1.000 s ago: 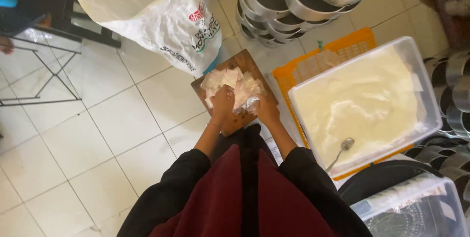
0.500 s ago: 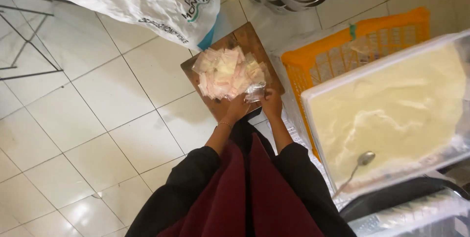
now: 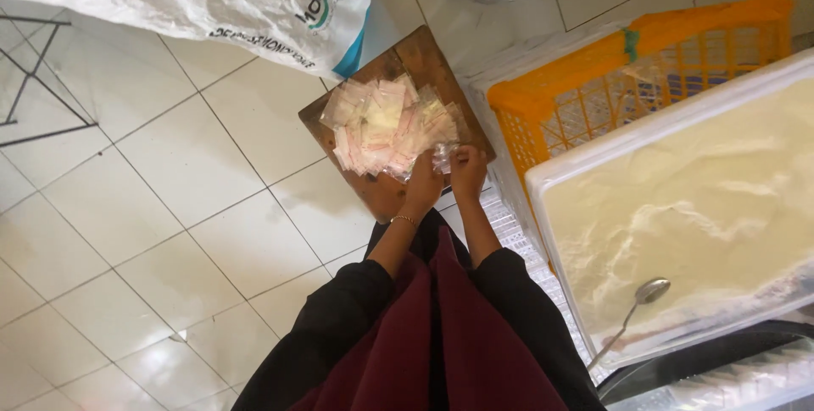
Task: The person fills small pastry squares with a white creamy substance using a spoon and then places them into a plastic container.
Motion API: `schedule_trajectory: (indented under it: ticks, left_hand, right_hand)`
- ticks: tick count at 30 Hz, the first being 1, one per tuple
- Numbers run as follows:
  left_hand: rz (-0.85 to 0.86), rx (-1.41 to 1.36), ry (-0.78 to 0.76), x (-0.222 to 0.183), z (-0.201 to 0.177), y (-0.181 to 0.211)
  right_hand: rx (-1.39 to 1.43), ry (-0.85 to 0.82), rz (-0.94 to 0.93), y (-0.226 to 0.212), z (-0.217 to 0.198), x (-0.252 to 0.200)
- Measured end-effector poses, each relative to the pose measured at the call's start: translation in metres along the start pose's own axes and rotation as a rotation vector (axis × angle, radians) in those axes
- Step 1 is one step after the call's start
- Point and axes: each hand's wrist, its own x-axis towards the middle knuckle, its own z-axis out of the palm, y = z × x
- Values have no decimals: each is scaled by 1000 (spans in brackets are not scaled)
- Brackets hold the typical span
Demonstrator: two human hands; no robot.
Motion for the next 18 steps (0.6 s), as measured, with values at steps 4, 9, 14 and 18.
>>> schedule_trajectory:
  ticks: [4,9,14,18]
  left_hand:
    - [-9,-51,47,3,-13,25]
    - [43,-96,146,7,-29,42]
    - [92,-83,127,15,-39,28]
    - [-33,-100,97,17,-43,23]
  right_hand:
    - [22,17,0,-26,-11,-2]
    - [74,19,26,-34,-9,3]
    - [57,-8,89,-26,0,9]
    - [153,15,63,-31,-5,5]
